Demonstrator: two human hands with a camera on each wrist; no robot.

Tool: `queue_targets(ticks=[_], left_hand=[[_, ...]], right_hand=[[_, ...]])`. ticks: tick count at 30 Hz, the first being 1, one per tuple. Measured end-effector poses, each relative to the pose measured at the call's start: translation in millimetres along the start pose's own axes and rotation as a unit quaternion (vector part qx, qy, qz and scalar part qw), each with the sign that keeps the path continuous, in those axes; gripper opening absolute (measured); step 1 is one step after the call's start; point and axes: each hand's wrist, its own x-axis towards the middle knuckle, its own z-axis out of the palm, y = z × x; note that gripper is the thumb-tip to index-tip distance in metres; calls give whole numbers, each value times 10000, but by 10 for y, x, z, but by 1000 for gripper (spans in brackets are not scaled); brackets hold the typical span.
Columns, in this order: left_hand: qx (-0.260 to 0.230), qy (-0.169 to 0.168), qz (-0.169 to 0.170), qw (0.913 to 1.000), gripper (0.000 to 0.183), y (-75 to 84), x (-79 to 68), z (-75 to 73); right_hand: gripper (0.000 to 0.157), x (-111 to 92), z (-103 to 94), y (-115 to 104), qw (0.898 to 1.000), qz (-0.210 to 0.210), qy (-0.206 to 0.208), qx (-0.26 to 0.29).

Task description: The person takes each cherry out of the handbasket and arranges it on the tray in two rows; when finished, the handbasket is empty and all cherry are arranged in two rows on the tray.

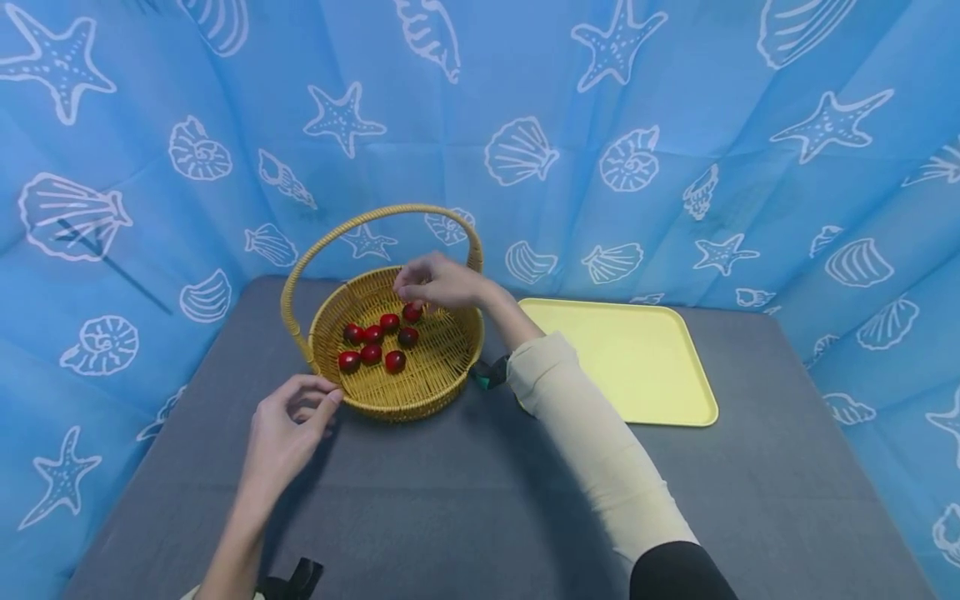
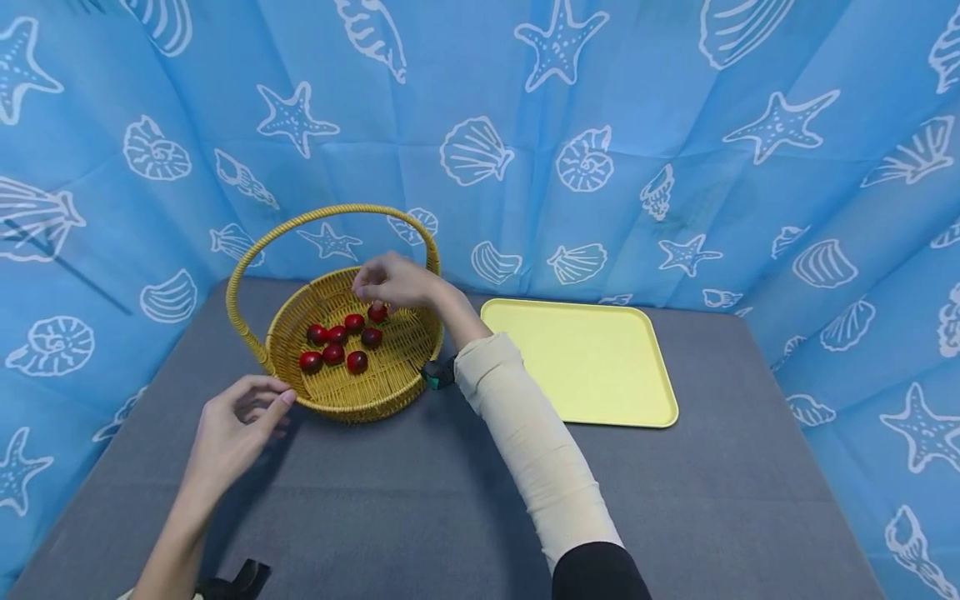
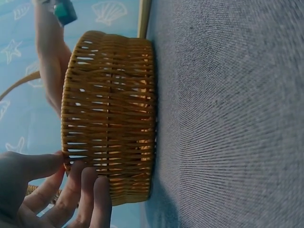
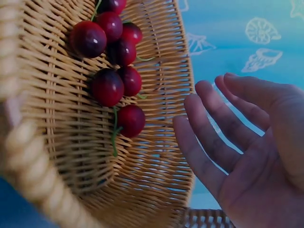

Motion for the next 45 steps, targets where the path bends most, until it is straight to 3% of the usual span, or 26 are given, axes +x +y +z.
queue_targets(ticks=[7, 15, 32, 38, 45], left_hand=[[40, -40, 11, 10000, 22, 10, -11, 8], [-143, 29, 148, 9998, 23, -3, -10, 7], [-59, -41, -29, 10000, 26, 8, -4, -10], [-99, -9, -26, 9999, 23, 14, 2, -5], [-120, 33, -9, 9999, 22, 7, -8, 1]], right_hand=[[22, 147, 128, 139, 9970, 398, 239, 611], [27, 176, 213, 200, 9874, 950, 518, 1155], [40, 228, 248, 368, 9874, 1408, -99, 717], [42, 226, 248, 401, 9914, 1294, -46, 197], [31, 229, 264, 417, 9936, 1105, 171, 182]])
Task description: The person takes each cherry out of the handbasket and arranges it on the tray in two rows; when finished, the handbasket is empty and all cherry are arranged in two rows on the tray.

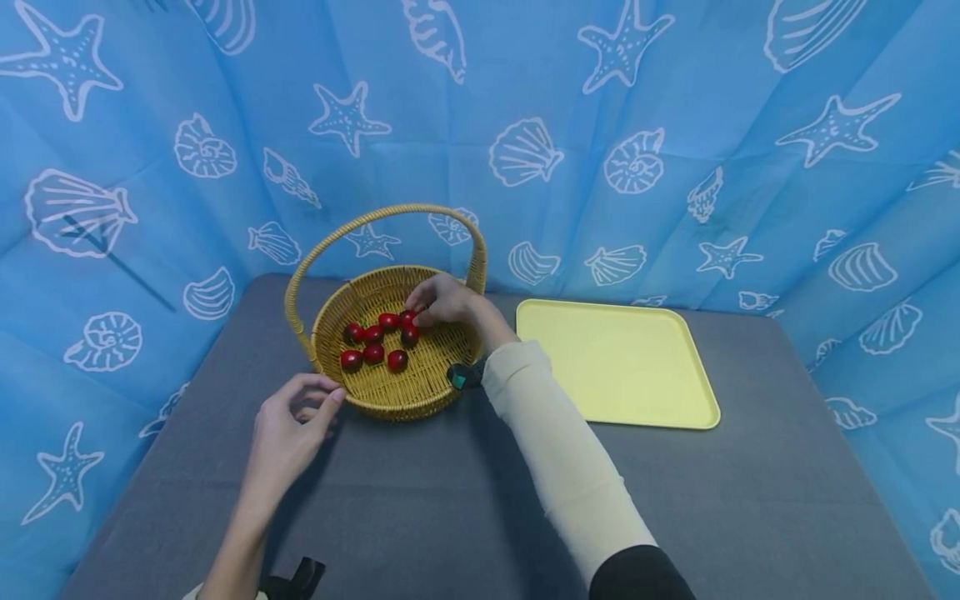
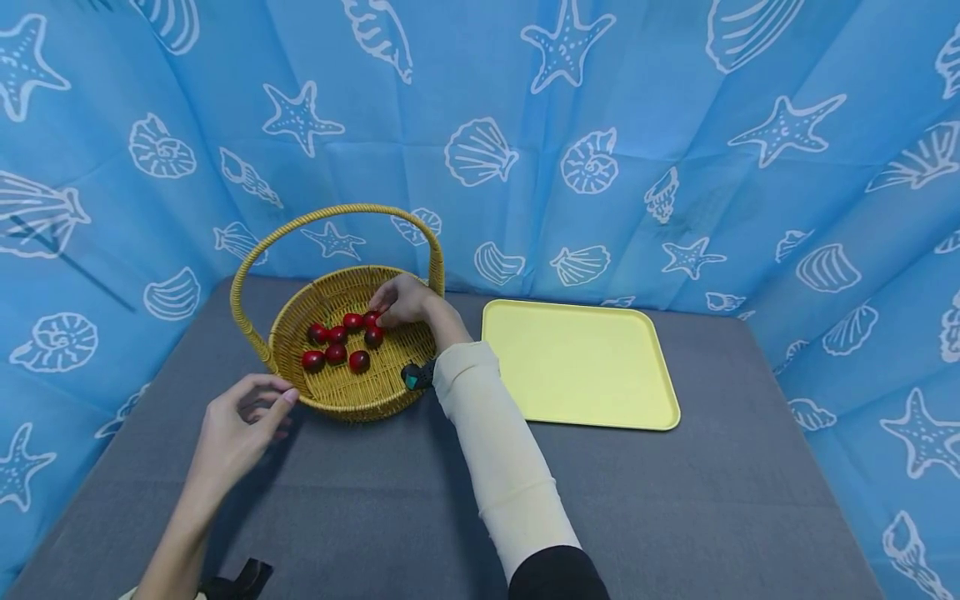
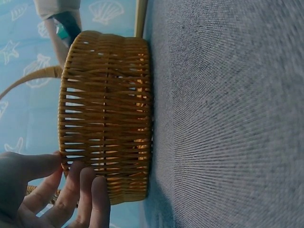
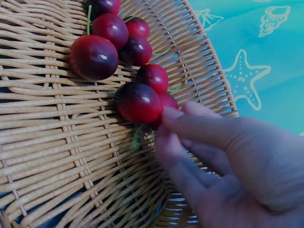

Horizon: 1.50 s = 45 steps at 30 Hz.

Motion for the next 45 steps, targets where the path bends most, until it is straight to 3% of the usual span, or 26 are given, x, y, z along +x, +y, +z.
queue_targets(ticks=[8, 16, 24, 36, 45], left_hand=[[-7, -15, -10, 10000, 22, 17, 13, 21], [6, -107, -24, 9999, 23, 10, 18, 15], [88, -120, -13, 9999, 23, -7, 24, 19], [173, -40, -102, 9998, 23, -3, 13, 25], [153, 13, -131, 9998, 22, -9, 8, 30]], right_hand=[[42, -44, -6, -4, 9960, 317, -737, 405], [34, -67, -20, 6, 9973, 139, -713, -127], [35, -78, -12, -23, 9957, 261, -830, 316], [36, -304, -246, -241, 9932, -537, -762, 691], [39, -631, -520, -166, 9881, -1152, -867, 534]])
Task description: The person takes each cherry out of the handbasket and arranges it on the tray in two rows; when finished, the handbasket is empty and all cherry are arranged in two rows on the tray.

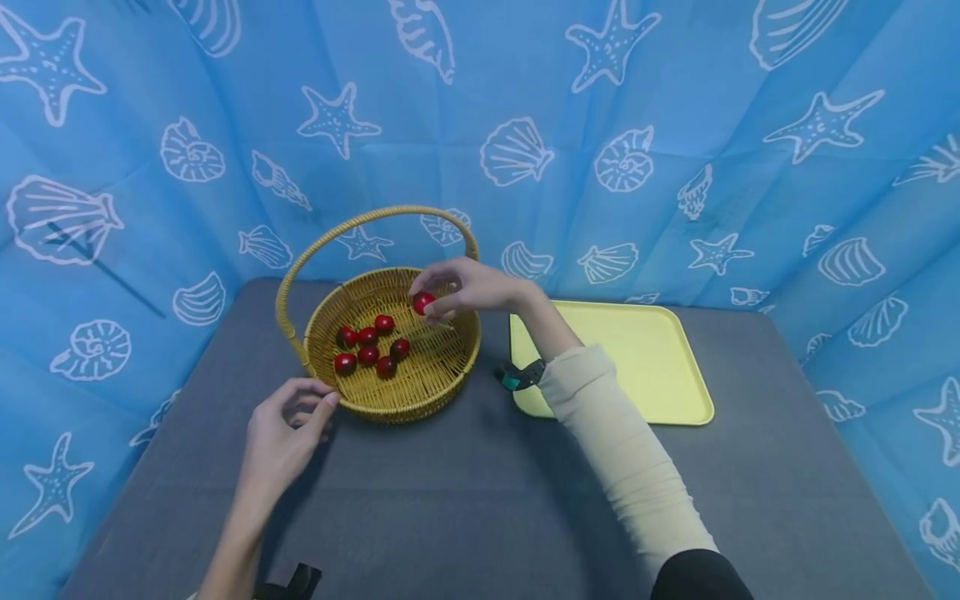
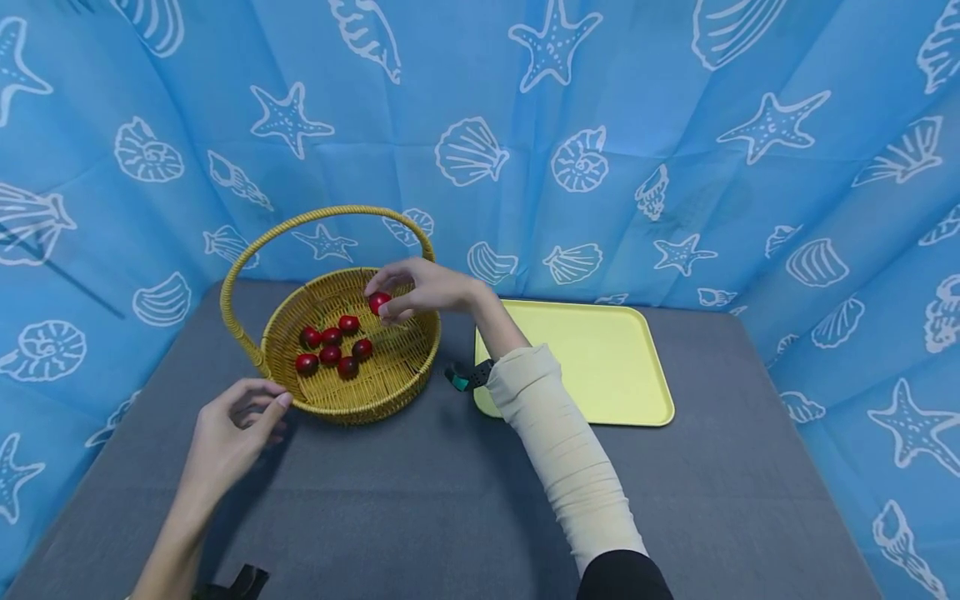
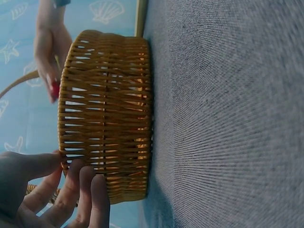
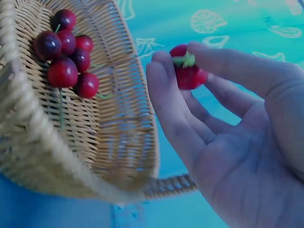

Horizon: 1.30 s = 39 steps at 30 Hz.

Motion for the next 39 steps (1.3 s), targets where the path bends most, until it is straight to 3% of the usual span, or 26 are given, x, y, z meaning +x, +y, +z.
queue_targets(ticks=[6, 11, 15, 19, 26, 34, 39], left_hand=[[-62, 70, 89, 9999, 20, -12, -15, 1], [-44, 86, 119, 9999, 21, -25, -25, -6], [-84, 45, 84, 9999, 21, -28, -27, -16], [-85, 22, 55, 9999, 21, -24, -29, -22], [-31, -21, -3, 10000, 24, -13, -27, -21], [-21, -96, -34, 9999, 24, 1, -9, -24], [-16, -97, -13, 10000, 23, -1, -2, -25]], right_hand=[[37, -328, -137, 13, 9991, -159, -320, 232], [34, -596, -308, 57, 9992, -223, -201, 258], [36, -807, -463, 149, 9998, -118, 167, 89], [41, -986, -587, 282, 9974, 246, 682, -30], [48, -1208, -686, 562, 9831, 781, 1640, -242], [37, -1332, -662, 810, 9709, 757, 2227, 463], [41, -1324, -621, 950, 9678, 844, 2363, 216]])
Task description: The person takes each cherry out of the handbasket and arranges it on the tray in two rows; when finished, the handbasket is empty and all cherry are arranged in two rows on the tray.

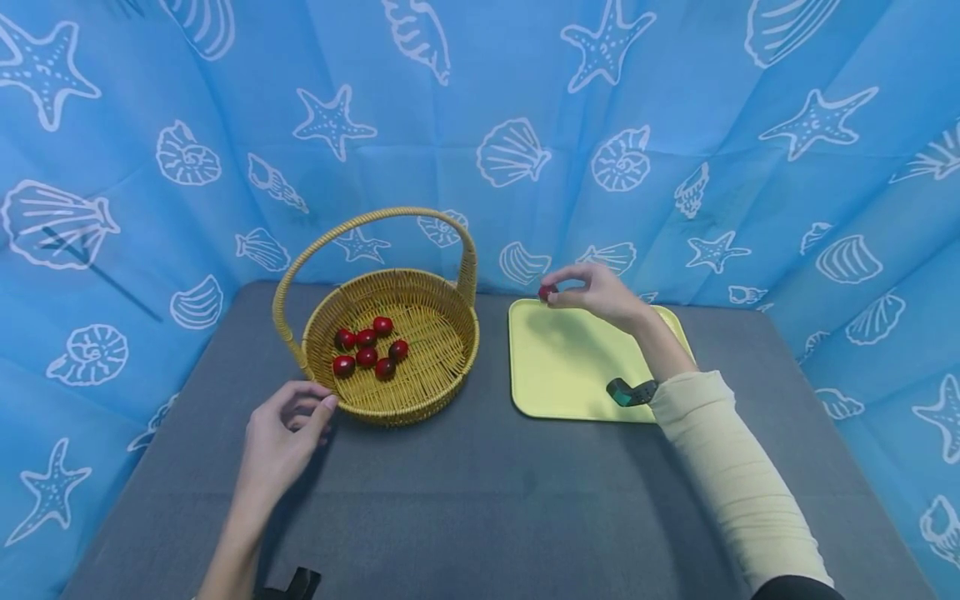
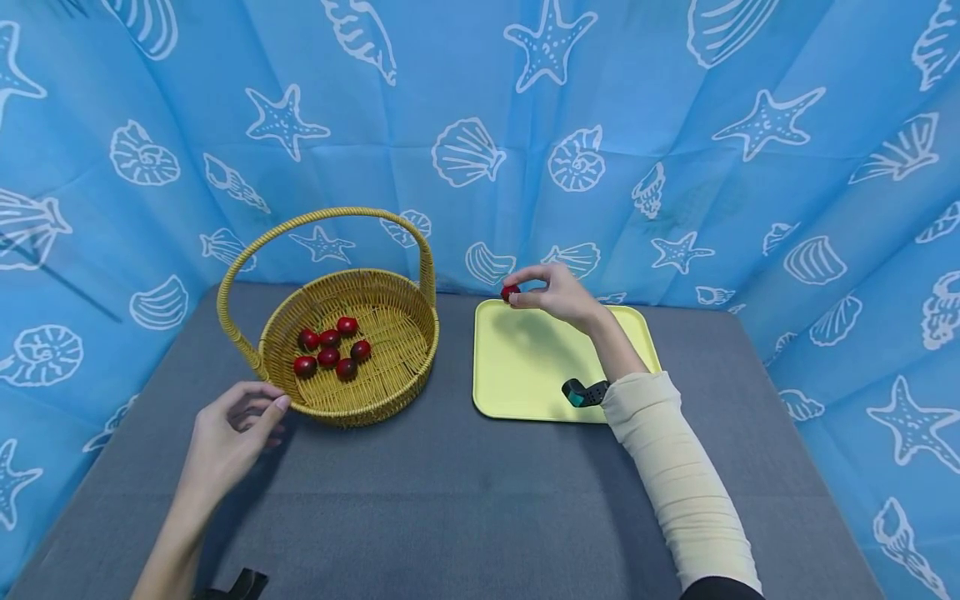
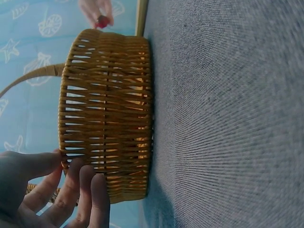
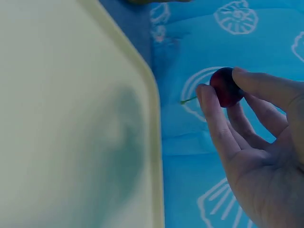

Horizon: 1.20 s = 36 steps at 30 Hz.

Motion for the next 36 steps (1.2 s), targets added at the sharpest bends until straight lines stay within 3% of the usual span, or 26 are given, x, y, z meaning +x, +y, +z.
queue_targets(ticks=[7, 20, 28, 36], left_hand=[[-85, -13, 83, 9999, 21, -17, 1, 0], [-133, 0, 41, 9999, 23, -3, 5, 1], [-160, -51, 16, 9999, 25, 0, 8, -8], [-175, -74, -30, 9998, 26, 4, 7, -10]], right_hand=[[47, 41, 144, 153, 9995, 161, -240, -138], [44, 222, 364, 420, 9996, -228, -146, -81], [42, 278, 396, 469, 9952, -325, 52, -918], [42, 273, 392, 490, 9937, -369, 38, -1056]])
